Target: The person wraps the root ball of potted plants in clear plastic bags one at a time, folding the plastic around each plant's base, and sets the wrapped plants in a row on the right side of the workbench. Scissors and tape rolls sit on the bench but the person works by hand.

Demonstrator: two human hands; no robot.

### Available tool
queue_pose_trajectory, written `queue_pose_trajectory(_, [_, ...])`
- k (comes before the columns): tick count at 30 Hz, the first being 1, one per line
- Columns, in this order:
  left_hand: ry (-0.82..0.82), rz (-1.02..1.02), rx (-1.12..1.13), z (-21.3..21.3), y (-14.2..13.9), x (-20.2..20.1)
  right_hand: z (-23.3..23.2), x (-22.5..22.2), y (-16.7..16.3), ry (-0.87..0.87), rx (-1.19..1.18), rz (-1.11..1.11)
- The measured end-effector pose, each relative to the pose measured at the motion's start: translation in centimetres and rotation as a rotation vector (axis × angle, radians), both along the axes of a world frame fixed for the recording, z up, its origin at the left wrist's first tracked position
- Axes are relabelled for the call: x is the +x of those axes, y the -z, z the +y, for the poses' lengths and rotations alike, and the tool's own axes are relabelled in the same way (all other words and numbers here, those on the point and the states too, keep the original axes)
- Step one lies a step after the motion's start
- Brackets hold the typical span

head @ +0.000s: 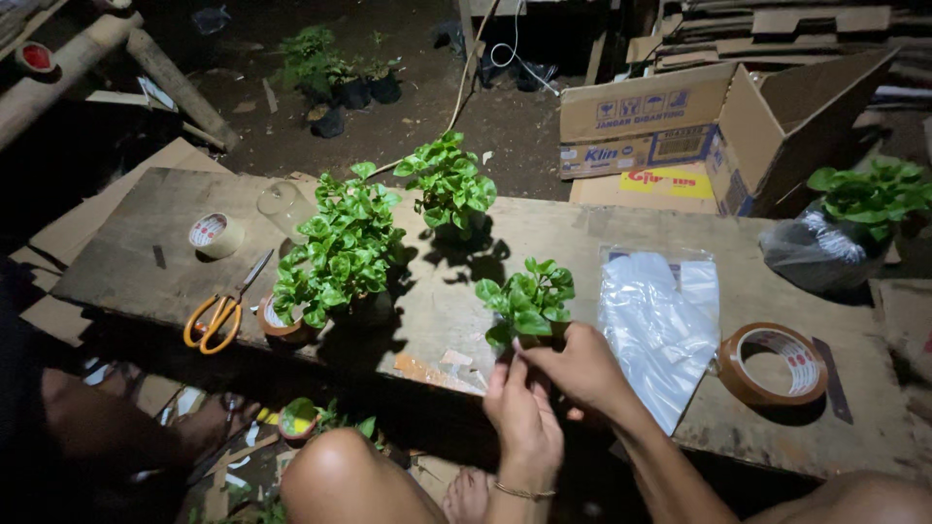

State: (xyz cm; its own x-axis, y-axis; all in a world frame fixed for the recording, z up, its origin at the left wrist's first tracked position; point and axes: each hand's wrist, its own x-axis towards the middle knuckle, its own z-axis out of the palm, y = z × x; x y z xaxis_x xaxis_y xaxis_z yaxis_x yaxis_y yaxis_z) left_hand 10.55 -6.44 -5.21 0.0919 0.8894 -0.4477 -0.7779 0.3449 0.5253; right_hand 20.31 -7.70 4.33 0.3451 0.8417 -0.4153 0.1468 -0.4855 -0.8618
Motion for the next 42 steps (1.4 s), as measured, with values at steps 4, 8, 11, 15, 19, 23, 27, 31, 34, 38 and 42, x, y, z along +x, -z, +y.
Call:
queue_pose_trajectory(4, [-0.206, -0.267, 0.037, -2.6, 0.7, 0.3, 1.4, -1.6, 0.6, 0.005, 0.019, -0.338])
queue_pose_trajectory(8, [-0.192, 0.153, 0.101, -5.7, -1.0, -1.4, 2.9, -1.8, 3.4, 0.014, 0.2, -0.532])
queue_pose_trajectory(11, [-0.021, 0.518, 0.338, -5.3, -1.5, -3.7, 3.4, -1.6, 5.3, -0.074, 0.228, -0.265])
queue_pose_trajectory(15, [-0.082, 0.97, 0.507, -1.1, -1.2, -5.8, 4.0, -1.3, 5.9, -0.183, 0.245, 0.083])
queue_pose_trajectory(19, [-0.201, 1.225, 0.731, 1.0, -2.1, -6.9, 4.9, -1.9, 5.8, -0.207, 0.084, -0.115])
queue_pose_trajectory(23, [-0.15, 1.319, 0.865, 2.7, -3.7, -8.5, 6.3, -3.6, 6.2, -0.145, 0.201, -0.029])
queue_pose_trajectory(27, [-0.047, 1.345, 0.944, 3.8, -4.1, -9.6, 6.6, -4.2, 6.9, -0.121, 0.246, 0.087])
queue_pose_trajectory(31, [0.006, 1.344, 0.895, 4.6, -4.0, -9.6, 5.8, -3.8, 7.4, -0.067, 0.264, 0.037])
queue_pose_trajectory(34, [0.113, 1.339, 0.839, 4.8, -4.3, -9.5, 4.7, -4.1, 7.7, 0.07, 0.354, 0.111])
queue_pose_trajectory(38, [0.013, 1.205, 0.908, 3.9, -4.2, -9.5, 2.7, -5.2, 8.5, 0.246, 0.391, 0.275])
queue_pose_trajectory(42, [0.061, 1.123, 0.897, 3.4, -2.4, -9.6, 1.9, -6.5, 9.5, 0.293, 0.46, 0.536])
